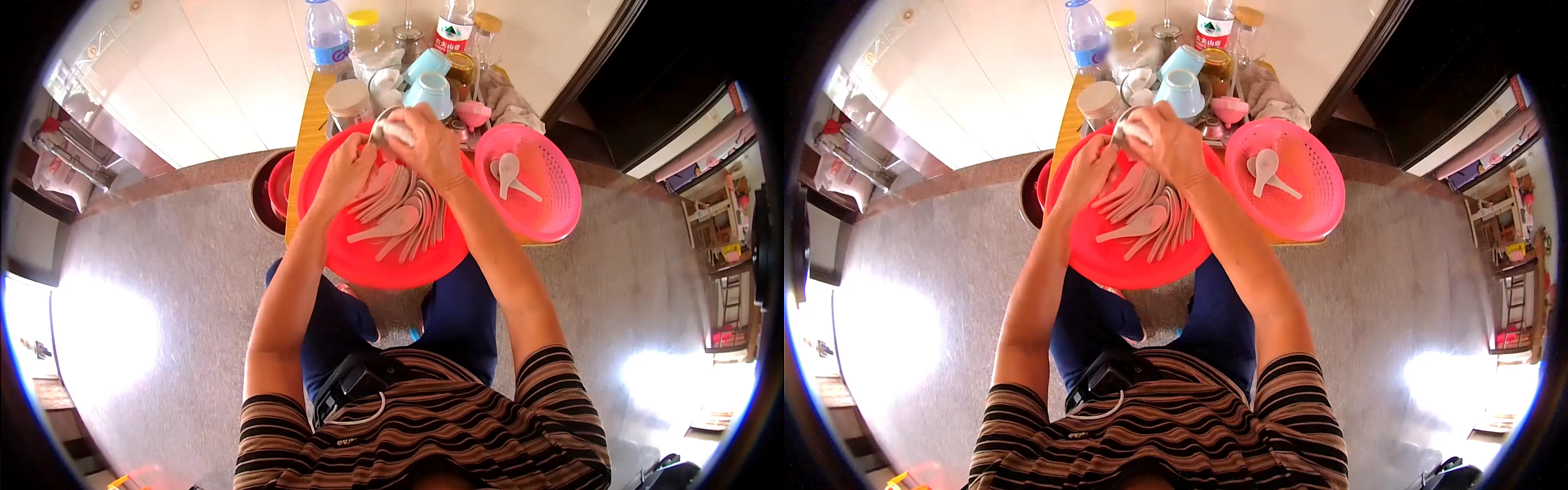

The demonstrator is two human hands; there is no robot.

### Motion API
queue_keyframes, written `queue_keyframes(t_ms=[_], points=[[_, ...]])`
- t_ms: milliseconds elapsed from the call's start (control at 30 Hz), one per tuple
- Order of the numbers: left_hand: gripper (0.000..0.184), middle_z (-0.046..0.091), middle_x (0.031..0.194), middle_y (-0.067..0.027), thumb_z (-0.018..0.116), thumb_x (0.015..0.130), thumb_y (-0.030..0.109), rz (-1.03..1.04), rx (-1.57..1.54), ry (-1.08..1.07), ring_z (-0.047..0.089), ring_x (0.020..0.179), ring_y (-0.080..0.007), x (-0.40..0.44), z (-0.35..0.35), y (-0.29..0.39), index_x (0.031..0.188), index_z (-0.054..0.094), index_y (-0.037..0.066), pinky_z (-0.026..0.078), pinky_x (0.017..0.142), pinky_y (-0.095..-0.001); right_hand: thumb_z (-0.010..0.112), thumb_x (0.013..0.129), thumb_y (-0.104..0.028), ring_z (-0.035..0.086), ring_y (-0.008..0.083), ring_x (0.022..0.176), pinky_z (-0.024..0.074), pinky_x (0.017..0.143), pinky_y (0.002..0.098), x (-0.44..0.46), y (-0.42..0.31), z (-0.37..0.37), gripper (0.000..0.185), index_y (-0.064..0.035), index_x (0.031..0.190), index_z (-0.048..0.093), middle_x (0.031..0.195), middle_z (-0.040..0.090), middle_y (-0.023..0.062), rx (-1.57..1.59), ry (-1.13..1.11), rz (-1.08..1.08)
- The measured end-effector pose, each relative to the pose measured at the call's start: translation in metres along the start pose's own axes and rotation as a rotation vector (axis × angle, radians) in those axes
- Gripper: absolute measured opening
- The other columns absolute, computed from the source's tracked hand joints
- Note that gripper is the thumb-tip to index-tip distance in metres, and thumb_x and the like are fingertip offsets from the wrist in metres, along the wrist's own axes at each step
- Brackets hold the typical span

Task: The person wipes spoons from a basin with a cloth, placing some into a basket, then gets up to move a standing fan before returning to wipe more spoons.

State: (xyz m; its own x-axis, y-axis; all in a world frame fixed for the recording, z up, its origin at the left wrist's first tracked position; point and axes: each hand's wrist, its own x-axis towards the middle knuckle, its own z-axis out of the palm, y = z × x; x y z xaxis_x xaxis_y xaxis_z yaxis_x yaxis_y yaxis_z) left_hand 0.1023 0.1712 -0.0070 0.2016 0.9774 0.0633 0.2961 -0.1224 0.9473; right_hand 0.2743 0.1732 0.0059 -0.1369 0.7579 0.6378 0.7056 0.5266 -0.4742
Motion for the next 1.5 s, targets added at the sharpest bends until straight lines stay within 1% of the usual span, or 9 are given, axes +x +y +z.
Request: queue_keyframes(t_ms=[167,233,333,533,733,1000,1067,1300,1500], points=[[0.021,0.049,0.06,-0.0006,0.051,0.092,0.021,-0.1,-0.174,-0.065,0.046,0.05,-0.008,0.002,-0.001,-0.009,0.092,0.057,0.001,0.036,0.043,-0.0256,0.07,0.076,-0.022,0.065,0.0268,0.072,0.0535,0.058,0.0365,0.001,-0.002,0.003,0.019,-0.0188,0.092,0.06,0.087,0.059,0.0027,-0.081,0.038,-0.042],[0.011,0.04,0.064,0.0055,0.05,0.094,0.019,-0.164,-0.26,-0.162,0.031,0.047,-0.0037,0.001,0.0,-0.004,0.092,0.053,0.008,0.025,0.039,-0.0215,0.07,0.077,-0.022,0.065,0.0268,0.072,0.0533,0.057,0.0364,0.003,0.002,0.005,0.019,-0.0188,0.092,0.06,0.086,0.059,0.0027,-0.105,0.156,-0.011],[0.016,0.043,0.061,0.0033,0.05,0.092,0.019,-0.27,-0.324,-0.217,0.036,0.046,-0.004,-0.002,-0.005,0.001,0.089,0.056,0.004,0.025,0.039,-0.0222,0.07,0.077,-0.022,0.064,0.0267,0.07,0.053,0.054,0.0357,0.003,0.002,0.002,0.018,-0.0181,0.091,0.06,0.086,0.059,0.0027,-0.13,0.285,0.016],[0.016,0.041,0.059,0.0043,0.048,0.092,0.017,-0.208,-0.38,-0.193,0.034,0.045,-0.0037,0.001,-0.006,-0.002,0.083,0.054,0.005,0.025,0.039,-0.0218,0.07,0.076,-0.02,0.063,0.028,0.081,0.0525,0.066,0.0378,-0.001,-0.006,0.0,0.024,-0.0153,0.096,0.058,0.092,0.058,0.0055,0.045,-0.058,-0.058],[0.018,0.04,0.059,0.0042,0.046,0.093,0.019,-0.224,-0.364,-0.273,0.031,0.041,-0.0039,0.001,-0.005,-0.002,0.084,0.054,0.006,0.024,0.036,-0.0222,0.07,0.077,-0.021,0.064,0.0291,0.074,0.0526,0.059,0.0366,0.004,-0.007,-0.006,0.022,-0.014,0.095,0.059,0.09,0.059,0.0051,-0.077,0.221,0.019],[0.019,0.038,0.059,0.0057,0.043,0.096,0.019,-0.161,-0.454,-0.254,0.03,0.044,-0.0029,-0.002,-0.006,0.0,0.089,0.055,0.006,0.023,0.038,-0.0206,0.072,0.075,-0.021,0.065,0.0267,0.073,0.0527,0.058,0.0363,0.001,0.002,0.005,0.027,-0.0162,0.098,0.057,0.09,0.059,0.0038,0.005,0.038,-0.127],[0.019,0.038,0.059,0.0056,0.043,0.096,0.019,-0.17,-0.41,-0.26,0.03,0.044,-0.0031,-0.004,-0.005,0.004,0.089,0.055,0.006,0.024,0.038,-0.0205,0.071,0.078,-0.022,0.063,0.0247,0.066,0.0522,0.054,0.0353,0.003,-0.005,-0.004,0.021,-0.017,0.094,0.059,0.087,0.058,0.003,-0.089,0.166,-0.059],[0.044,0.036,0.059,0.0038,0.04,0.099,0.048,-0.217,-0.551,-0.08,0.029,0.043,-0.0047,-0.003,-0.007,0.003,0.088,0.05,0.007,0.023,0.037,-0.021,0.068,0.078,-0.018,0.064,0.028,0.069,0.0524,0.056,0.0374,0.006,-0.003,-0.007,0.018,-0.0131,0.094,0.06,0.088,0.061,0.0051,0.014,0.331,-0.017],[0.027,0.04,0.064,0.0051,0.053,0.097,0.035,-0.066,-0.459,-0.06,0.033,0.048,-0.0031,-0.003,-0.006,0.006,0.097,0.049,0.009,0.025,0.041,-0.0186,0.067,0.077,-0.018,0.064,0.0297,0.077,0.0536,0.063,0.0378,0.005,-0.006,-0.014,0.023,-0.0137,0.099,0.061,0.093,0.062,0.0065,0.13,0.379,-0.013]])
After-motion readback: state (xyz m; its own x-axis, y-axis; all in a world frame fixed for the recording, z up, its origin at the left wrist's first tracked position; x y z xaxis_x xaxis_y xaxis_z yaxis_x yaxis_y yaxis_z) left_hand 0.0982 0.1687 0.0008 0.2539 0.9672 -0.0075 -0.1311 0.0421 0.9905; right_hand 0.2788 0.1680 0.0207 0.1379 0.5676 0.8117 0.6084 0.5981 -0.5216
